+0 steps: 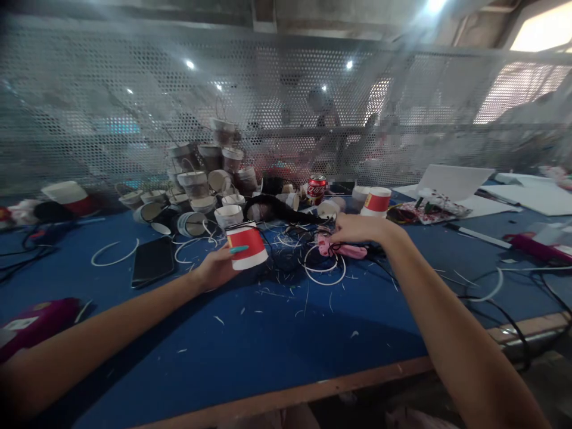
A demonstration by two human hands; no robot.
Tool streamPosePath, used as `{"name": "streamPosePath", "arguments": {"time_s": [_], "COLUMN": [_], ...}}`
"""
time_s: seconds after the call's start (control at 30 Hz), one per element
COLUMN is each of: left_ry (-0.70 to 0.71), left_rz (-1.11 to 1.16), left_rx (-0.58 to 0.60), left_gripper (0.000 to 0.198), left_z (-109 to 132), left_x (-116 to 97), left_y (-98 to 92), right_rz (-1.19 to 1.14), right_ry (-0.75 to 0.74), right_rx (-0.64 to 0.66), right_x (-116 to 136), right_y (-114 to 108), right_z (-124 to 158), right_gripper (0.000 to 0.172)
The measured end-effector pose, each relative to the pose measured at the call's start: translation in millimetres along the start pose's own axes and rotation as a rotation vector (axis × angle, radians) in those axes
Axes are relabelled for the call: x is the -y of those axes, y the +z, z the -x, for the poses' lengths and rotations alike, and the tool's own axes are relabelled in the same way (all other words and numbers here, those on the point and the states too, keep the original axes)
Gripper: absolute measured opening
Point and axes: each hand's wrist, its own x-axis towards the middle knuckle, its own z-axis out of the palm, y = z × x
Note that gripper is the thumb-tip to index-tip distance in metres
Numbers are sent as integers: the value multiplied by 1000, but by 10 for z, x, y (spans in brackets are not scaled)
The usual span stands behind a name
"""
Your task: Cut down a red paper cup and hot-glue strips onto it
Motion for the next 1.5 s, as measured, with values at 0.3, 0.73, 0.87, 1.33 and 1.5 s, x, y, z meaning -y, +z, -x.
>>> {"name": "streamPosePath", "arguments": {"time_s": [0.3,0.73,0.87,1.33,1.5], "left_ry": [-27,-36,-35,-46,-41], "left_rz": [7,50,69,114,110], "left_rx": [-6,49,45,35,25], "left_gripper": [40,42,44,56,63], "left_z": [17,-15,-15,-14,-6], "left_x": [-17,6,2,-28,-32], "left_y": [69,-3,-1,37,37], "right_rz": [296,142,-49,-492,215], "right_ry": [97,-184,-368,-450,-122], "right_rx": [-62,115,-172,-311,189], "right_x": [43,136,362,1433,1353], "right_y": [136,239,78,-489,-626], "right_z": [25,34,146,-110,-373], "right_gripper": [34,31,29,33,43]}}
